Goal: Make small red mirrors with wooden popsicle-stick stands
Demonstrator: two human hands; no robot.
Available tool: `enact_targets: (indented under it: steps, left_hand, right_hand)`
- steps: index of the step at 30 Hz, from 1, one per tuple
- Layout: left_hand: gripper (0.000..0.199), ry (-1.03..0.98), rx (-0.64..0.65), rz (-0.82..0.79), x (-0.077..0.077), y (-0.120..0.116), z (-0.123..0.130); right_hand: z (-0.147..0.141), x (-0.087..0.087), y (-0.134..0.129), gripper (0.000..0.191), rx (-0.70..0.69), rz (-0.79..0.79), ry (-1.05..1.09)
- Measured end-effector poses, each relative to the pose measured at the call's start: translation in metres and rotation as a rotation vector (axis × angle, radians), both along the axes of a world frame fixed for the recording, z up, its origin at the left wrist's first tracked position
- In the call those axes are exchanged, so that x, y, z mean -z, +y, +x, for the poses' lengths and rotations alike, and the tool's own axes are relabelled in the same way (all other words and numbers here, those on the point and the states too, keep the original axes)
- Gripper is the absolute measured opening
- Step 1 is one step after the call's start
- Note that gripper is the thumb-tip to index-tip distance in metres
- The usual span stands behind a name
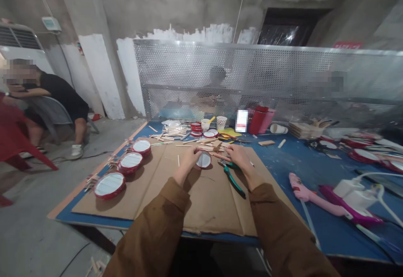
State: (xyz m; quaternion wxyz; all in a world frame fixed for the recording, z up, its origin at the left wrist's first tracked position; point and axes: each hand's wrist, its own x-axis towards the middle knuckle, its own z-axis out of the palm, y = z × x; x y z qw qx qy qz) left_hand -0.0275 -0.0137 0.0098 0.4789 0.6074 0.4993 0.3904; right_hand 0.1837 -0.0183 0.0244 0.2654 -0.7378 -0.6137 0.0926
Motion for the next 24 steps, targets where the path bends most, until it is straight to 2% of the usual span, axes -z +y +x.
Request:
enact_targets:
  steps: [4,8,10,14,18,24]
  left_hand:
    - [0.016,-0.01,0.069,-0.014,0.011,0.004,0.005]
    - [0.018,-0.065,0.168,-0.028,0.019,0.009,0.008]
    - [0.02,-0.095,0.196,-0.037,0.02,0.009,0.009]
    - [0.024,-0.186,0.236,-0.031,0.016,0.005,0.011]
    - [0.028,-0.268,0.307,-0.005,0.012,0.0,0.011]
    - [0.018,-0.299,0.274,0.001,0.01,0.001,0.01]
  right_hand:
    - [-0.004,-0.002,-0.004,0.018,-0.06,0.022,0.164]
    - [-0.02,-0.004,-0.011,0.022,-0.268,-0.008,0.529]
    - [-0.028,-0.004,-0.014,0.023,-0.351,-0.01,0.62]
    - [-0.036,-0.002,-0.018,0.026,-0.468,0.012,0.574]
    - [-0.035,0.006,-0.015,0.029,-0.498,-0.019,0.58]
    - [-0.034,0.018,-0.008,0.03,-0.517,-0.018,0.571]
